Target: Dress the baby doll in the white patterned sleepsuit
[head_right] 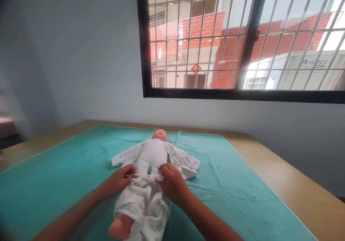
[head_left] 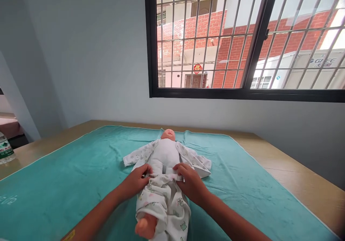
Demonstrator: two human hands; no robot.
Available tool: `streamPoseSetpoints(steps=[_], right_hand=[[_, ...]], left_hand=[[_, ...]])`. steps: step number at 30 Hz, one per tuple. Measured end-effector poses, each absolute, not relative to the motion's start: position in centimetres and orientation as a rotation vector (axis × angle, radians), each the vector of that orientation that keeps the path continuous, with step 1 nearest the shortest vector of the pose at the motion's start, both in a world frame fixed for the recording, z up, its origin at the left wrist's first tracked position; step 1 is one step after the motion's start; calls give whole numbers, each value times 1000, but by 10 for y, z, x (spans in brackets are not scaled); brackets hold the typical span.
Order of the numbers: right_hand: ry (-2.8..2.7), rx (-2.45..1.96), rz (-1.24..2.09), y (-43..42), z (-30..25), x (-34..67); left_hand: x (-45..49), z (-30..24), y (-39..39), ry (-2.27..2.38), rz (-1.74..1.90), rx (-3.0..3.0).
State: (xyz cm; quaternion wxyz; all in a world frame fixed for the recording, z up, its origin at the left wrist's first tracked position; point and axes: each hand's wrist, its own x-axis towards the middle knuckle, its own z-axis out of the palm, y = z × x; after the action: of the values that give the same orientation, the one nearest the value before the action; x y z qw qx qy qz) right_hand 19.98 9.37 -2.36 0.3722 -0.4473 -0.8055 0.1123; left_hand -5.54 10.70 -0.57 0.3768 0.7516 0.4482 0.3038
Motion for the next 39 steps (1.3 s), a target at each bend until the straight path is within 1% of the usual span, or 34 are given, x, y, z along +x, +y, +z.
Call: streamPoseSetpoints(steps=[3, 5, 7, 10, 13, 15, 18, 22, 25, 30, 32, 33, 35, 39], right_hand=[[-1970, -1215, 323, 107, -29, 199], [-1893, -1269, 377, 115, -31, 197], [-1828, -1277, 379, 122, -32, 196], [-1792, -1204, 286, 128, -32, 194], [-1837, -1166, 325, 134, -31, 196], [-1868, -1211, 342, 141, -29, 198], [-1850, -1322, 270, 161, -26, 203], [-1659, -1390, 247, 191, -29, 205], [-1503, -1367, 433, 203, -42, 207], [-1426, -1100, 1100, 201, -61, 220], [-1403, -1081, 1277, 197, -59, 226], [-1417, -1110, 1306, 195, -56, 229], [-1542, -1182, 1248, 193, -50, 234], [-1834, -1165, 912, 189, -40, 238]], left_hand=[[-41, -25, 124, 1215, 1090, 2047], [-34, -33, 135, 1223, 1194, 2053], [-32, -35, 144, 1233, 1188, 1984], [-34, -34, 154, 1256, 1176, 1850], [-39, -37, 168, 1360, 1236, 1779], [-40, -41, 181, 1428, 1278, 1749], [-33, -45, 205, 1465, 1339, 1690], [-16, -48, 229, 1463, 1384, 1614], [-11, -54, 233, 1401, 1404, 1609], [-21, -70, 223, 1307, 1341, 1609], [-24, -71, 220, 1316, 1302, 1641], [-25, -70, 219, 1311, 1304, 1656], [-25, -64, 219, 1253, 1323, 1676], [-23, -41, 216, 1198, 1208, 1775]])
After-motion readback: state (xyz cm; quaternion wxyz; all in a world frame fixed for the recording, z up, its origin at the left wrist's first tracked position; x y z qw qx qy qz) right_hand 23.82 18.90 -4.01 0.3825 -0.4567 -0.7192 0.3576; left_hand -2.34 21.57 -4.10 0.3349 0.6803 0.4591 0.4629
